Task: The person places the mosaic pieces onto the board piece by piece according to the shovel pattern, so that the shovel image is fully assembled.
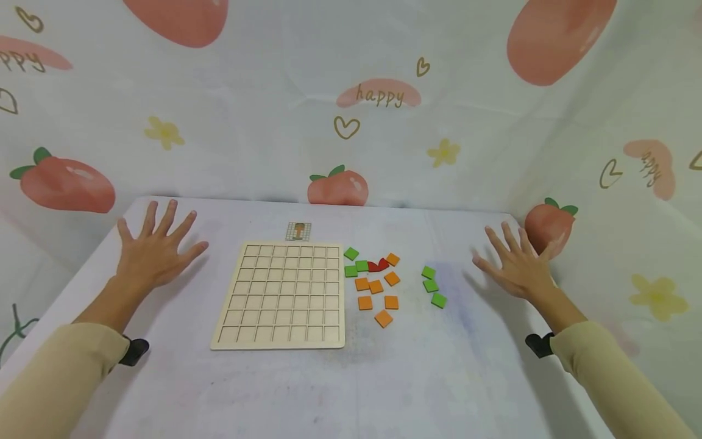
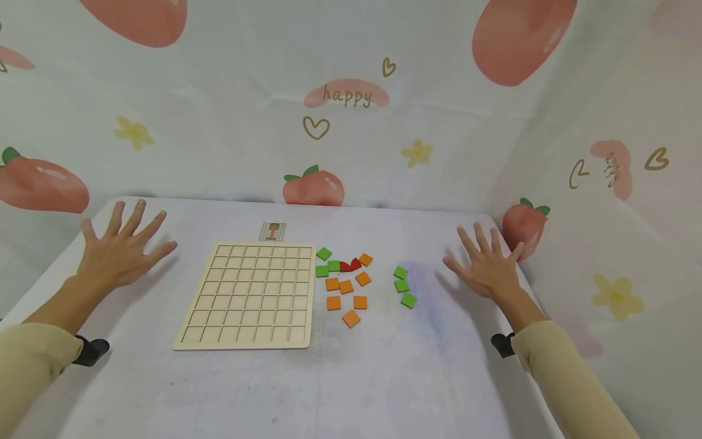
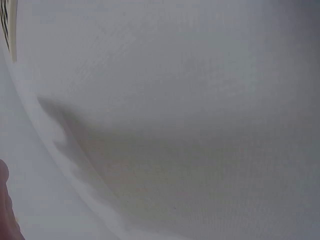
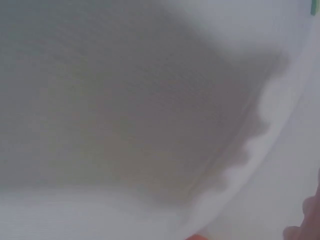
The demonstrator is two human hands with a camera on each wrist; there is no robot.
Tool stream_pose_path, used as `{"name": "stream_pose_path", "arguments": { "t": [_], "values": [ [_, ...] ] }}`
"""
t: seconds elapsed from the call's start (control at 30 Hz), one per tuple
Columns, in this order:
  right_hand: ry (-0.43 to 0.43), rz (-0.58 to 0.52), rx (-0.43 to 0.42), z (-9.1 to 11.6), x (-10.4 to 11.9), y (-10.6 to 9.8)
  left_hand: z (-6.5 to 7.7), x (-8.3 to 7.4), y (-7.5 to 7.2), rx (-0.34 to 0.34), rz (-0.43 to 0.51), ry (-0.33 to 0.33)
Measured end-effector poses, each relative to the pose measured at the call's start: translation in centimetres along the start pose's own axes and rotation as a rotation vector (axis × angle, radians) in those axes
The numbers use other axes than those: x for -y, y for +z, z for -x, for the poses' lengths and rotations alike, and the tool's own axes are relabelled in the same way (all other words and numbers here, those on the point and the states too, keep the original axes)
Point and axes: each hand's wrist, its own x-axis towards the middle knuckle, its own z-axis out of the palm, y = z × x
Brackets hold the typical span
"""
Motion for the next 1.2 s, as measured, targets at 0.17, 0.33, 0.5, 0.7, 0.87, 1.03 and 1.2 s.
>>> {"name": "stream_pose_path", "arguments": {
  "t": [0.17, 0.33, 0.5, 0.7, 0.87, 1.03, 1.2],
  "values": [
    [-0.063, -0.027, -0.004, 1.0, 0.5, 0.4, 0.5, -0.9, 0.0, -0.004, 0.0, 0.047],
    [-0.107, -0.052, -0.041, 1.8, 1.0, 0.5, 0.7, -1.7, 0.1, -0.014, -0.004, 0.088],
    [-0.135, -0.094, -0.046, 2.6, 1.4, 0.5, 0.9, -2.4, 0.4, -0.009, -0.019, 0.142],
    [-0.191, -0.229, 0.015, 3.3, 2.1, 0.7, 1.2, -3.1, 0.8, 0.024, -0.027, 0.231],
    [-0.219, -0.406, 0.056, 3.6, 2.9, 1.1, 1.4, -3.6, 0.9, 0.112, 0.003, 0.312],
    [-0.249, -0.641, 0.081, 3.9, 3.6, 1.2, 1.7, -4.2, 1.0, 0.188, 0.044, 0.385],
    [-0.259, -0.761, 0.074, 4.0, 4.5, 1.5, 2.1, -4.5, 1.3, 0.197, 0.05, 0.424]
  ]
}}
